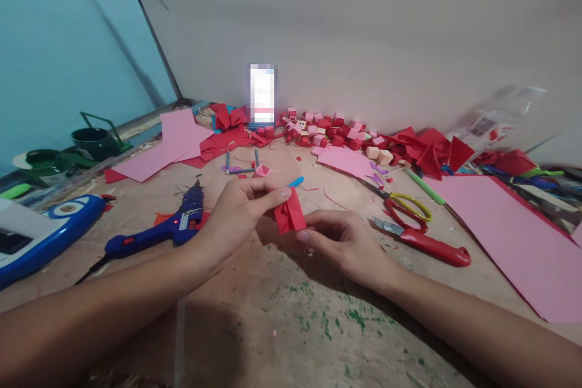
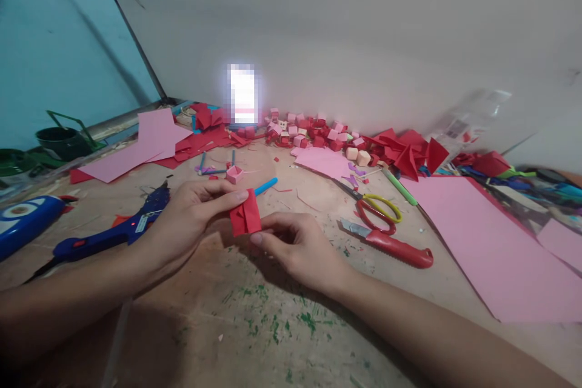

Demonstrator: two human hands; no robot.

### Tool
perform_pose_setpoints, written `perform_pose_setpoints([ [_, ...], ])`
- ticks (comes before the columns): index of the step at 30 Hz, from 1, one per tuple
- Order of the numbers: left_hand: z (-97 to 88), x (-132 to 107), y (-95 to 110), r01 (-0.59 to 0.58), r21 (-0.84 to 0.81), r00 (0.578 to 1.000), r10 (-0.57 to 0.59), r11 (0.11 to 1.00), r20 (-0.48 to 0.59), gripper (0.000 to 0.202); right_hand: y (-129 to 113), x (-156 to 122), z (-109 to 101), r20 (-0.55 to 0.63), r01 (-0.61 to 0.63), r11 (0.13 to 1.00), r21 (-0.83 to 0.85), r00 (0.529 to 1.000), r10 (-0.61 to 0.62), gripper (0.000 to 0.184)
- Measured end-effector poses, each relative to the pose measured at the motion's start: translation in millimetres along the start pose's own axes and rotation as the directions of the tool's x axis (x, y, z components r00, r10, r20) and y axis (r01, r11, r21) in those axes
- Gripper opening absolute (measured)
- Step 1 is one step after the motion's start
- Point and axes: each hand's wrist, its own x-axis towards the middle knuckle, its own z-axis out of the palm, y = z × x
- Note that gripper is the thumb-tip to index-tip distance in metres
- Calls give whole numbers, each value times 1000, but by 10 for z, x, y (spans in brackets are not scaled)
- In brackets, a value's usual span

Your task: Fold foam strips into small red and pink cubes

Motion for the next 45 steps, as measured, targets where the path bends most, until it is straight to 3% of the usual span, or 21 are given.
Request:
perform_pose_setpoints([
  [5, 31, -7, -12, 223, -155, 975, -221, 962, 31, 18, -9, 5, 3, -116, 42, 993, -112, 992, -55, 22],
  [9, 48, -22, 25, 302, -158, 953, -294, 940, 74, 19, 2, 12, -12, -166, 8, 993, -120, 986, -28, 27],
  [14, 70, -29, -10, 254, -164, 967, -252, 953, 33, 22, -21, 23, -19, -188, 1, 994, -110, 982, -22, 35],
  [17, 67, -16, -53, 200, -132, 980, -197, 971, 33, 22, -28, 15, -39, -187, -4, 998, -66, 982, -8, 29],
  [20, 50, -2, -57, 158, -116, 987, -156, 981, 29, 23, -1, 4, -66, -131, 20, 999, 49, 991, -13, 23],
  [24, 34, -8, -17, 100, -55, 995, -98, 993, 33, 23, 40, 7, -79, -80, 0, 981, 193, 997, 16, 34],
  [30, 44, -35, -8, 57, 76, 992, -65, 996, 109, 23, -15, 27, -68, -44, -37, 981, 193, 998, 47, 35],
  [38, 51, -41, -13, 106, 38, 986, -110, 994, 128, 28, -6, 23, -89, 38, -63, 977, 202, 998, 57, 45],
  [45, 47, -52, 6, 40, 86, 993, -49, 995, 109, 28, 17, 26, -87, 38, -74, 973, 217, 997, 68, 43],
])
